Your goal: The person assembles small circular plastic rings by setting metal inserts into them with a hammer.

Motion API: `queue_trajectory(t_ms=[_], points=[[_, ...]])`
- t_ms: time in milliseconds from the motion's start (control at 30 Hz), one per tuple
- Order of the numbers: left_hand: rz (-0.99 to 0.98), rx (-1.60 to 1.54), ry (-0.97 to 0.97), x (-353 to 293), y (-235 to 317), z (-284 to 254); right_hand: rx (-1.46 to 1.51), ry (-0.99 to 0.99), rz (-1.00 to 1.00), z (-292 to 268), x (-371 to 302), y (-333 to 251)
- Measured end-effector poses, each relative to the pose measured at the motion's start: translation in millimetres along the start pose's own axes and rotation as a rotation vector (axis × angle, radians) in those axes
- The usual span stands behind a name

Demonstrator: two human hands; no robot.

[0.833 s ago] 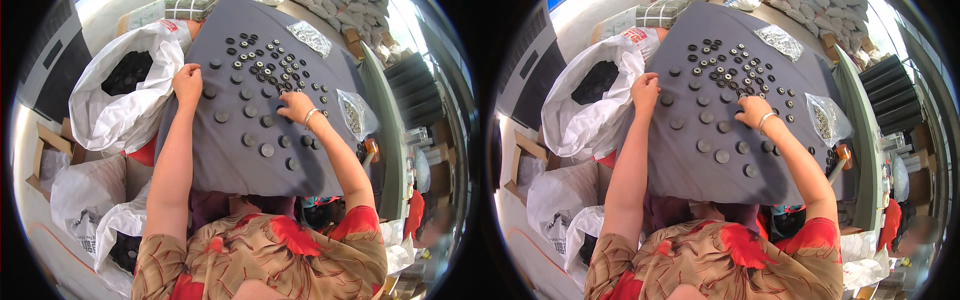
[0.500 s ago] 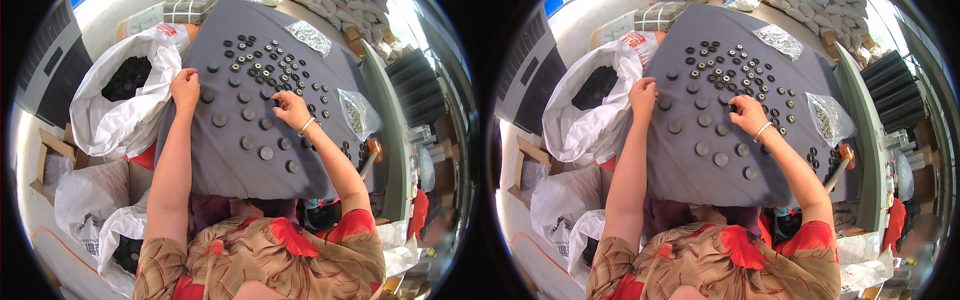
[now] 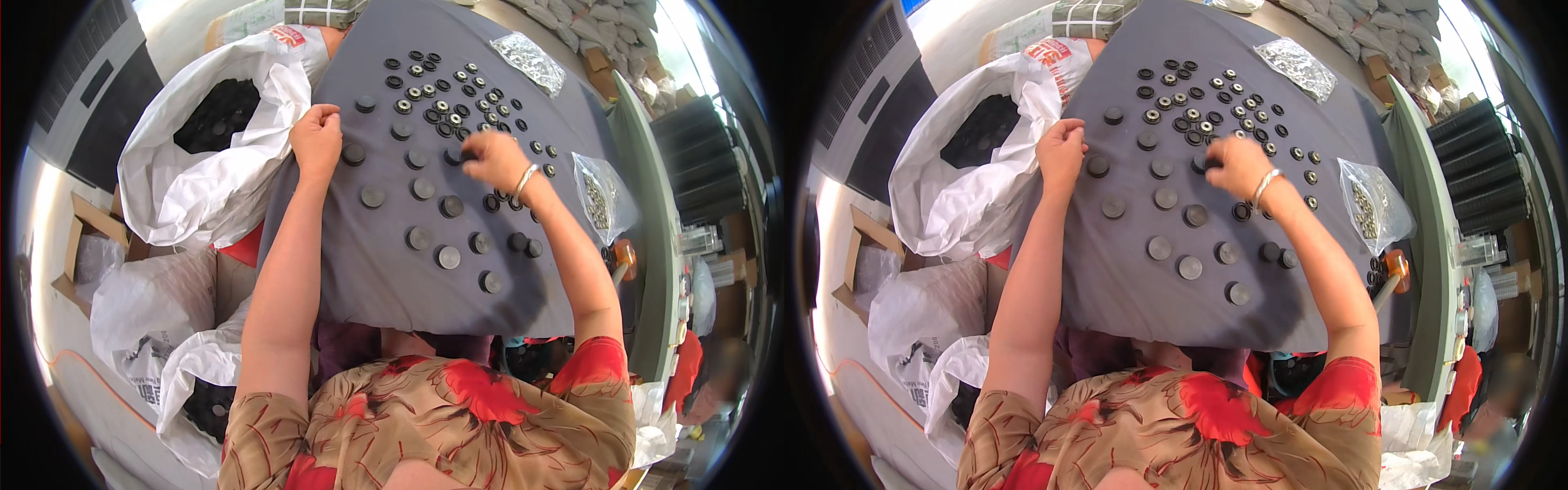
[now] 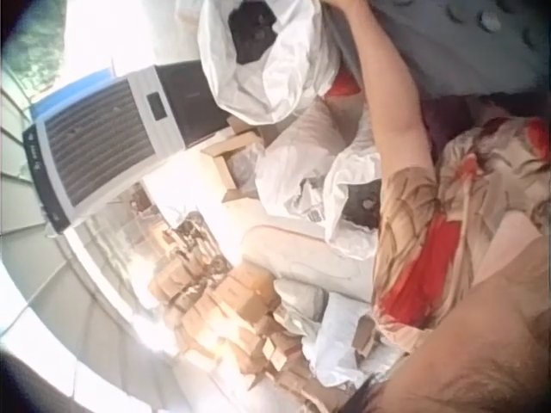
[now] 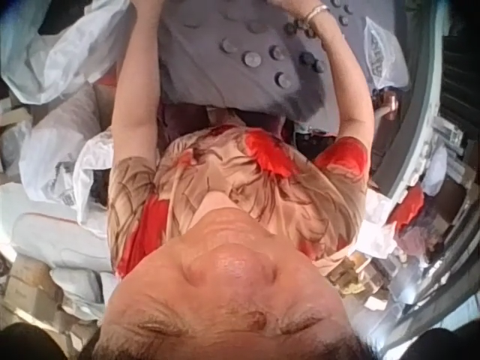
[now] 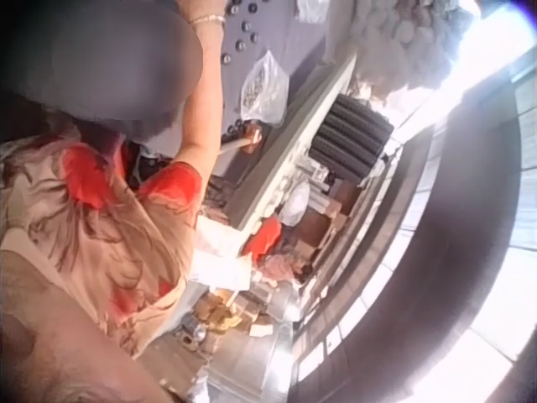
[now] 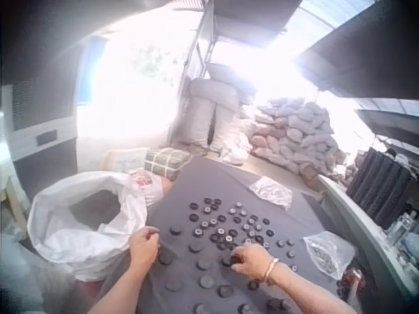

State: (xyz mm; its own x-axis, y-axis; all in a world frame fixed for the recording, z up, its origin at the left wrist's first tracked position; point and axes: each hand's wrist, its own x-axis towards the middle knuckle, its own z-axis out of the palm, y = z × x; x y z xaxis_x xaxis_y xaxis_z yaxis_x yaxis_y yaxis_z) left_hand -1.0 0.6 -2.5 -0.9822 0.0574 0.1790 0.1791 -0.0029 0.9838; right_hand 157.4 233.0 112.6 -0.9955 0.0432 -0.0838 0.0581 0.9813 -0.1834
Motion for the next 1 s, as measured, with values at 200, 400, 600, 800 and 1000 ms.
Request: queue_trajectory(t_ms=[200, 400, 600, 800, 1000], points=[[0.050, 0.028, 0.017, 0, -3, 2, 0.108, 0.218, -0.126, -3, 96, -13], [0.052, 0.004, 0.061, -2, -1, 4, 0.002, 0.032, -0.068, 19, 145, -17], [0.041, 0.014, 0.060, -3, 8, 4, 0.011, -0.015, -0.064, 23, 159, -11], [0.054, 0.024, 0.067, -2, 4, 3, 0.088, 0.032, -0.067, 30, 160, -17], [0.042, 0.026, 0.055, -3, 3, 4, -0.100, 0.087, 0.032, 9, 140, -15]])
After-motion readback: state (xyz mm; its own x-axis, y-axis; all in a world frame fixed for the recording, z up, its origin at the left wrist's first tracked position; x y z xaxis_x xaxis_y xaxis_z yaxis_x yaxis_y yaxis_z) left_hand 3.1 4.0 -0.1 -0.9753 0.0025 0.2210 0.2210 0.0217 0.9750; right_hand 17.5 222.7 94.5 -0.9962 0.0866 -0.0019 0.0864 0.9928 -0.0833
